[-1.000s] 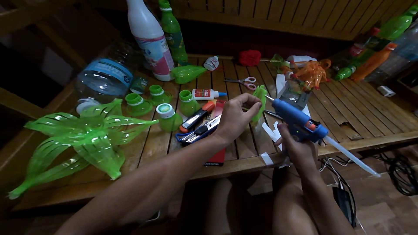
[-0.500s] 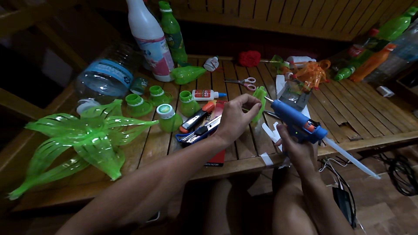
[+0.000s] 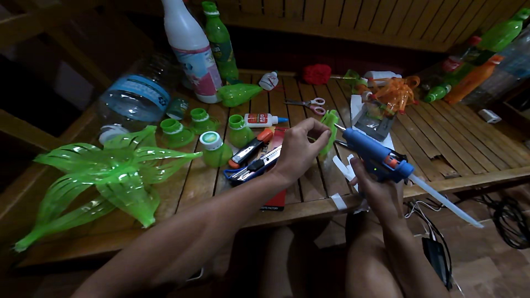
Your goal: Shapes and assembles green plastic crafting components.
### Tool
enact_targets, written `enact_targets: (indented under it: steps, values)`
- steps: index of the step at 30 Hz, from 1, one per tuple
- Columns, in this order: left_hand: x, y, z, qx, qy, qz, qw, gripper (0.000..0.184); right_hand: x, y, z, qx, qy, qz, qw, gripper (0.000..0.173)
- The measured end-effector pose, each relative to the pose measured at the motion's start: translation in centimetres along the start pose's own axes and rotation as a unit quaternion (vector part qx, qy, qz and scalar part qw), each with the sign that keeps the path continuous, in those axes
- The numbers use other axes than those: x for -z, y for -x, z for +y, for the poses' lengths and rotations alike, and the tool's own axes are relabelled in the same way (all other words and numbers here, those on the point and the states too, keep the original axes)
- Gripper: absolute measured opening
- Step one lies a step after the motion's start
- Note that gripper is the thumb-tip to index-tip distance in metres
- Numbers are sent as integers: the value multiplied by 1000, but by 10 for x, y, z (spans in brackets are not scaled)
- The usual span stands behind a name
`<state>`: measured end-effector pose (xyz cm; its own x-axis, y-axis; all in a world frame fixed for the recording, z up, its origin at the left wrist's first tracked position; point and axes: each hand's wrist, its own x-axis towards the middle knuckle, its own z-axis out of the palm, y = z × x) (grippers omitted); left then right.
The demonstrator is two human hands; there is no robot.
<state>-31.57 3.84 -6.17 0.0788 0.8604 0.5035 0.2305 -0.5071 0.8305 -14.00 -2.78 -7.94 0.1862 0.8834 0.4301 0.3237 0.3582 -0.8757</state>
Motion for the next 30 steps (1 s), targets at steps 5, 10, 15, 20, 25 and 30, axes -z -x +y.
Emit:
enact_targets:
  steps: [5,10,15,20,25,30]
  values:
    - [0,0,-1,-7,-1,0,1000,8,-1,-1,2,5,-13,0,1000,17]
    - [-1,0,0,-8,-2,-3,1000,8,-1,-2,0,0,-6,1,1000,16]
    - [-2,0,-1,-20,-9,-6,1000,10,1,-4,-1,-8,-27,0,1000,13]
    - [-1,-1,-2,-16,-7,-12,1000,12,25,-16,-14,-20,-101,17,995,7]
    - [3,1,1,-5,-31,-37,999,15,110,-54,-13,-90,-148,74,982,25]
    - [4,1,-3,-3,-33,-37,999,16,173,-84,38,-265,-251,134,921,27]
